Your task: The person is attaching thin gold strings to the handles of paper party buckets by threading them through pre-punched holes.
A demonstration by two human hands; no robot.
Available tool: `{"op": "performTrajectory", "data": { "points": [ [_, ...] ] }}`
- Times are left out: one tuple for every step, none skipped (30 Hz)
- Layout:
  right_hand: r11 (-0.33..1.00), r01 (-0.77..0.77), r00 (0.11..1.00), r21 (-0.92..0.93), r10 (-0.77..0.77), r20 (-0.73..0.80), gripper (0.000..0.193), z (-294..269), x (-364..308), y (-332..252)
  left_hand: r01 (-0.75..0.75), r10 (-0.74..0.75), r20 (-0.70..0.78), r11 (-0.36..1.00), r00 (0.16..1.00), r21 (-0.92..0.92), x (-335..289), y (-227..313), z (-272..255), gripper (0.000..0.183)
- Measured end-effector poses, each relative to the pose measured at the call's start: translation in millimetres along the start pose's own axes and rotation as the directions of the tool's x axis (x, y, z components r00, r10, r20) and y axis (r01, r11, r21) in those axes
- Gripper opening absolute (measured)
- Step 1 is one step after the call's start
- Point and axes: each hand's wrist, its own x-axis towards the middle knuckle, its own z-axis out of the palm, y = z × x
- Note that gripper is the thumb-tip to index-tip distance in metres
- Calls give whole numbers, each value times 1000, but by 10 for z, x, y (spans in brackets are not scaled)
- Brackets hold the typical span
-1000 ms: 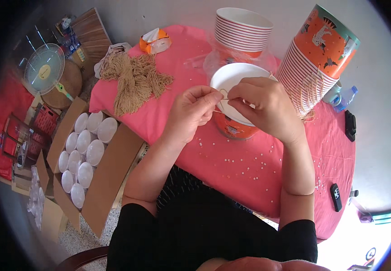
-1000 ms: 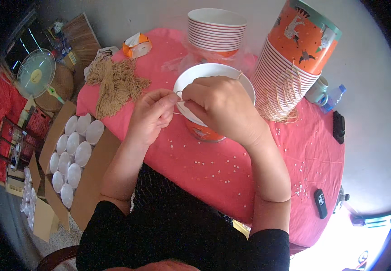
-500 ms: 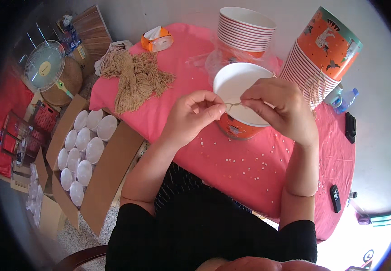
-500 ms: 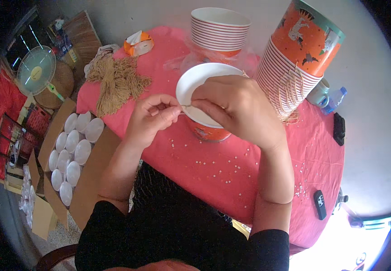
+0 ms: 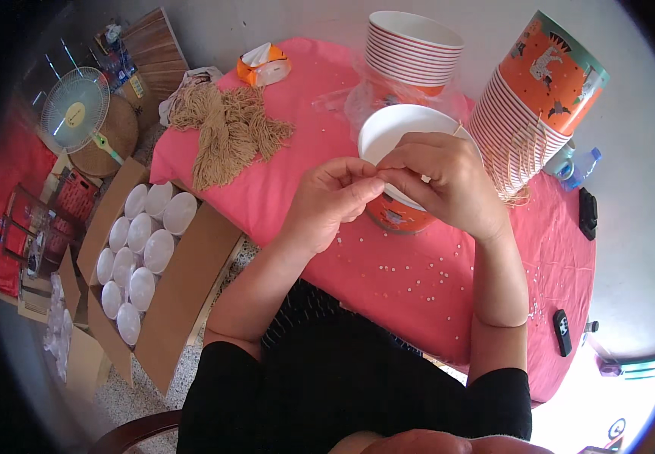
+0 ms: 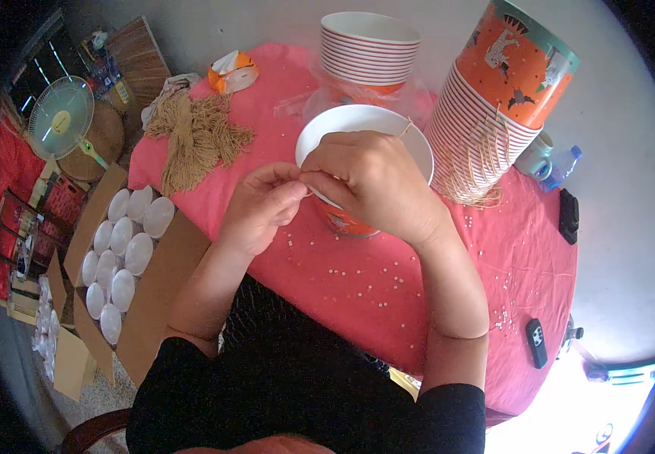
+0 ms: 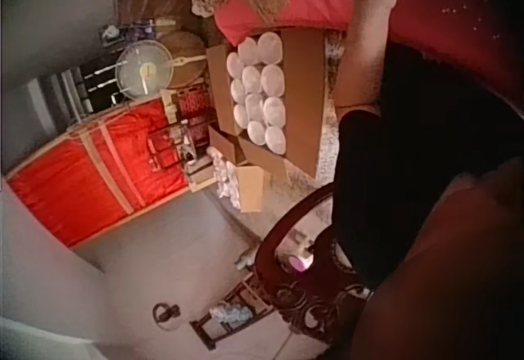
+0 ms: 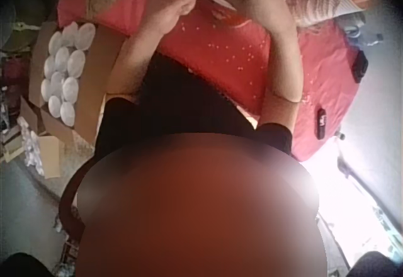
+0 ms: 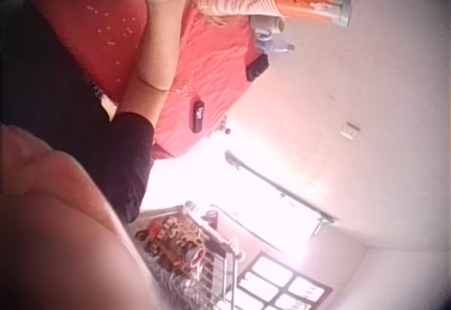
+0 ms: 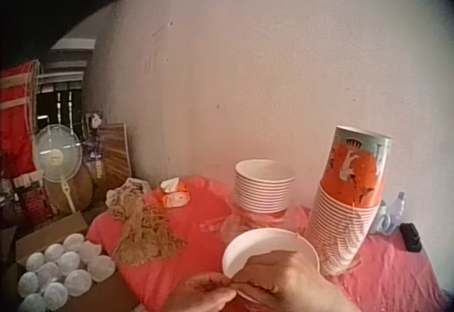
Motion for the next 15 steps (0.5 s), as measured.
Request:
{"op": "performTrajectory", "data": {
  "points": [
    [1000,-15,1000,13,15,-7,8,9,-6,1,-34,35,-37,999,999,36,5,-21,18,12],
    [1000,-15,1000,13,15,-7,8,22,-22,4,-65,70,-72,995,995,73,9,-37,25,11],
    [989,-124,992,84,125,-5,8,37,-41,4,-65,70,-73,995,995,73,7,-38,25,11],
    [961,-231,972,154,233,4,8,44,-51,5,-81,87,-75,993,993,87,4,-38,25,10],
    [961,-232,972,153,234,4,8,33,-51,4,-96,104,-74,990,992,101,6,-36,28,8],
    [912,-294,955,286,291,55,8,15,-49,4,-96,104,-73,990,992,100,8,-32,34,8],
    [840,-354,934,410,338,114,7,3,-48,5,-104,113,-72,988,991,118,11,-27,45,6],
    [840,-353,935,411,337,114,7,-2,-47,11,-113,124,-73,984,990,137,10,-24,52,4],
    [829,-359,933,429,330,143,7,-6,-46,17,-114,125,-74,984,989,137,9,-27,56,4],
    [817,-365,931,446,321,172,6,-6,-45,19,-167,187,-75,962,980,217,7,-36,61,4],
    [817,-364,931,447,320,173,6,-2,-42,19,-217,248,-72,930,966,296,5,-45,66,4],
    [765,-415,910,493,350,223,7,5,-42,19,-217,249,-73,930,966,296,3,-59,72,4],
    [707,-464,886,534,375,274,9,11,-41,21,-291,343,-64,870,937,398,2,-79,80,4],
    [707,-464,886,534,375,274,9,12,-42,25,-357,433,-44,793,900,494,4,-99,88,5],
    [732,-461,887,502,363,285,10,14,-42,33,-357,432,-44,793,901,493,8,-117,95,5]
  ]
}}
